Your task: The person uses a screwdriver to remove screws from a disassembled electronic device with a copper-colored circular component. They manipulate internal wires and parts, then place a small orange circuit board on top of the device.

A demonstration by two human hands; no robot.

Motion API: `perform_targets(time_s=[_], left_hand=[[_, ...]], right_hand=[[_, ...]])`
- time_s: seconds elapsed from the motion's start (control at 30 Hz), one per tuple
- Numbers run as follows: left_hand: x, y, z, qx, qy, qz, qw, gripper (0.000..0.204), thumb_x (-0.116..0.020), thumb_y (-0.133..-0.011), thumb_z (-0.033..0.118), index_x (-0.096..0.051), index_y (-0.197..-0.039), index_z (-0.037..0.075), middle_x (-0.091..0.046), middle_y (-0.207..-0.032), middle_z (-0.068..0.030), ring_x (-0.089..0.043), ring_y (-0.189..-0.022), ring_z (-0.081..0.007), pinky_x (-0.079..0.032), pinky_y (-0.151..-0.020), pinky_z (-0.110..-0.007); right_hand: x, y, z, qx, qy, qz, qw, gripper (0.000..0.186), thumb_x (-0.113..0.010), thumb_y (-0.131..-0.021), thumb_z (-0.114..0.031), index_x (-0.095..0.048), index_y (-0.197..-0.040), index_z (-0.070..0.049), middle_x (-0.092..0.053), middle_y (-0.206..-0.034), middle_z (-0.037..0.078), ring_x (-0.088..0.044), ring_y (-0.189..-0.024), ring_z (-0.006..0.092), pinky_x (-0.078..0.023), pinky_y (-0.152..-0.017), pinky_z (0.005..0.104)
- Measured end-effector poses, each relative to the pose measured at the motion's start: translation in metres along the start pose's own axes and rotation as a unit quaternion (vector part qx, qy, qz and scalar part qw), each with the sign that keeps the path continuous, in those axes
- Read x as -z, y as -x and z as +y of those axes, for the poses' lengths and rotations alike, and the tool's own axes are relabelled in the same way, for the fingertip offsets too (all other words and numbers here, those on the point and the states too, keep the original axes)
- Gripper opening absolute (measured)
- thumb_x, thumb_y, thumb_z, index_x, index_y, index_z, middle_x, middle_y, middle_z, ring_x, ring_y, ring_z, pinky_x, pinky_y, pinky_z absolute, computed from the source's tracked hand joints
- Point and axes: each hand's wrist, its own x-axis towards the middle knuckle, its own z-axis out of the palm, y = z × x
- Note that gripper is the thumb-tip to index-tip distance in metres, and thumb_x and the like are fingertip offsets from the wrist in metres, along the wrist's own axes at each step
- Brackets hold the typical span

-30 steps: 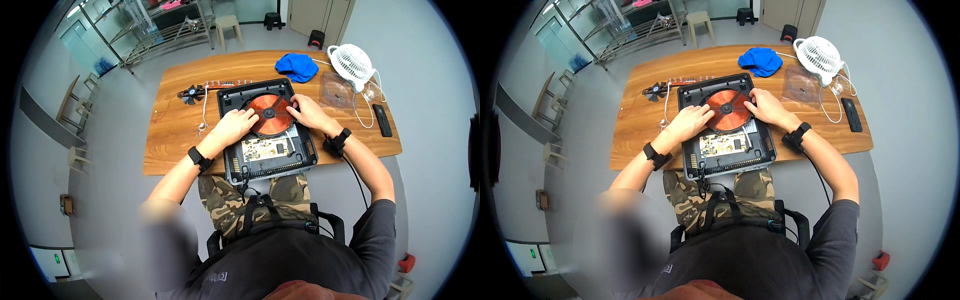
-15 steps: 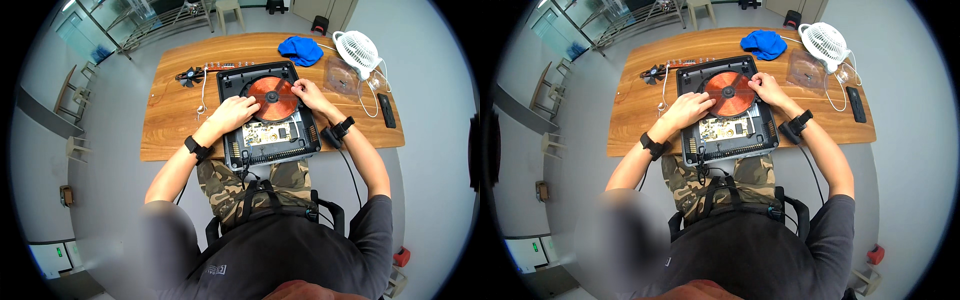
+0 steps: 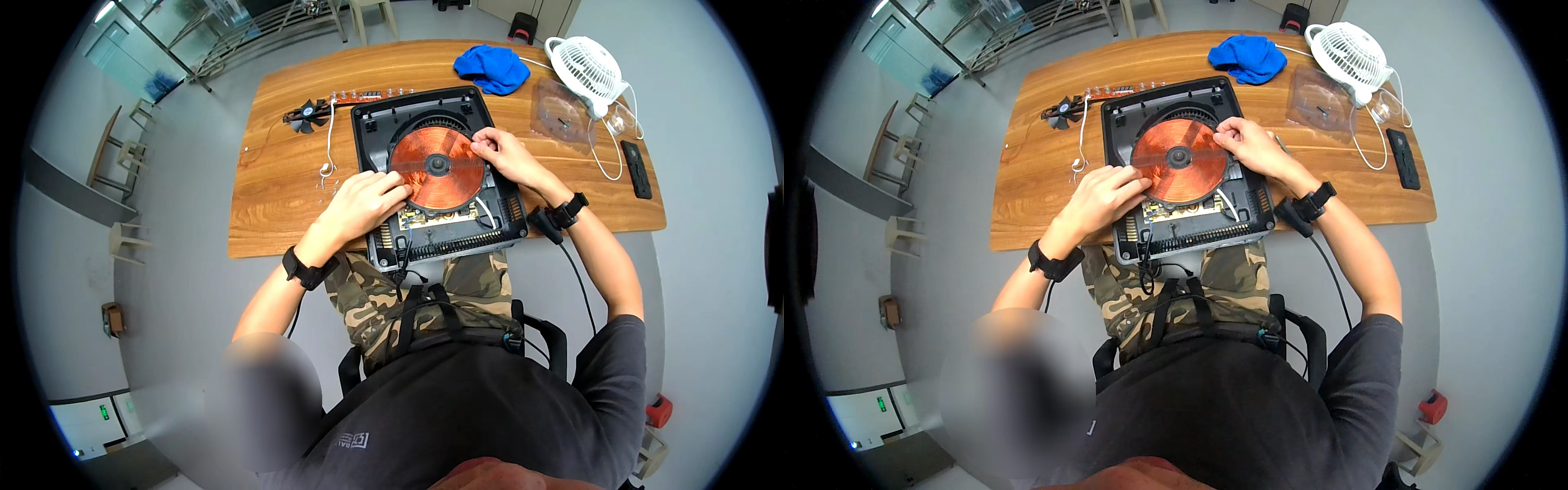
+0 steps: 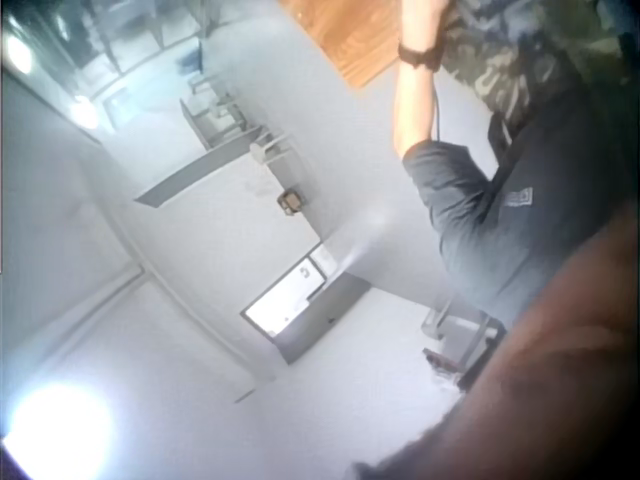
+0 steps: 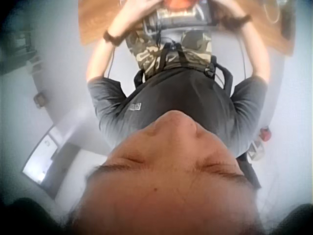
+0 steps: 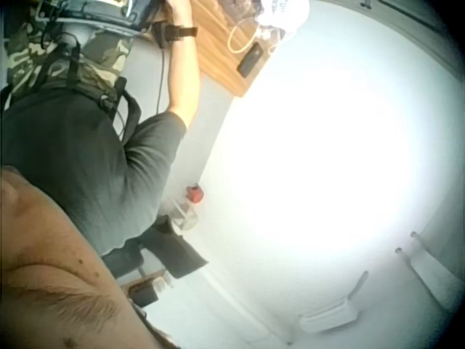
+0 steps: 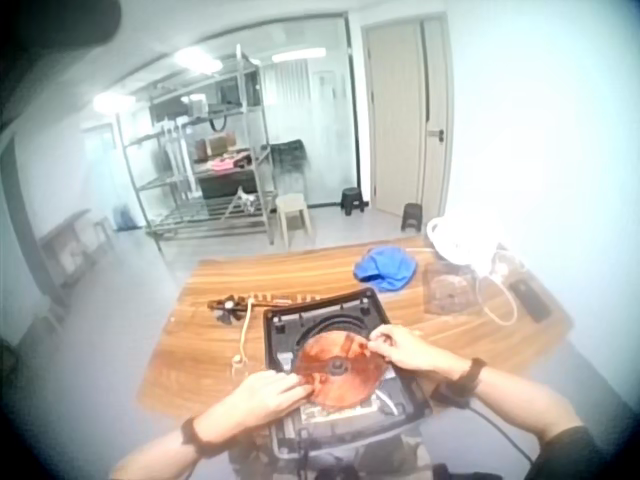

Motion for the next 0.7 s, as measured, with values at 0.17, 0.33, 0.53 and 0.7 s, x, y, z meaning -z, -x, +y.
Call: perform_targets(time_s=[0.17,0.33,0.53,0.7], left_hand=[[-0.004,0.013,0.008,-0.005,0.002,-0.012,1.0,0.021,-0.076,-0.088,0.019,-0.07,-0.106,0.01,-0.061,-0.094,-0.0022,-0.066,-0.086,-0.0197,-0.053,-0.074,-0.035],[-0.009,0.016,0.012,-0.013,0.01,-0.003,1.0,0.024,-0.077,-0.086,0.016,-0.071,-0.108,0.009,-0.061,-0.093,-0.0025,-0.065,-0.082,-0.0202,-0.053,-0.072,-0.035],[-0.021,0.017,0.011,-0.033,0.01,0.001,0.999,0.028,-0.078,-0.084,0.014,-0.073,-0.111,0.009,-0.061,-0.089,-0.0024,-0.063,-0.078,-0.0205,-0.052,-0.069,-0.036],[-0.026,0.018,0.012,-0.023,0.002,-0.004,1.0,0.025,-0.077,-0.085,0.014,-0.072,-0.109,0.009,-0.061,-0.09,-0.0025,-0.063,-0.078,-0.0203,-0.053,-0.07,-0.035]], right_hand=[[-0.002,0.024,-0.008,-0.005,0.024,-0.011,1.0,0.029,-0.073,-0.099,-0.032,-0.072,-0.106,-0.005,-0.067,-0.085,-0.005,-0.059,-0.078,0.0037,-0.049,-0.073,0.0236],[-0.001,0.036,0.0,-0.007,0.024,-0.014,1.0,0.026,-0.074,-0.098,-0.03,-0.069,-0.098,-0.005,-0.06,-0.079,-0.006,-0.053,-0.072,0.0043,-0.042,-0.064,0.0258],[0.001,0.054,-0.006,-0.01,0.068,0.007,0.998,0.028,-0.075,-0.097,-0.031,-0.067,-0.095,-0.004,-0.059,-0.077,-0.001,-0.055,-0.074,0.0101,-0.043,-0.066,0.0316],[-0.003,0.061,-0.004,-0.005,0.094,0.02,0.995,0.031,-0.074,-0.096,-0.032,-0.066,-0.097,-0.002,-0.062,-0.086,0.007,-0.06,-0.084,0.0218,-0.046,-0.076,0.0385]])
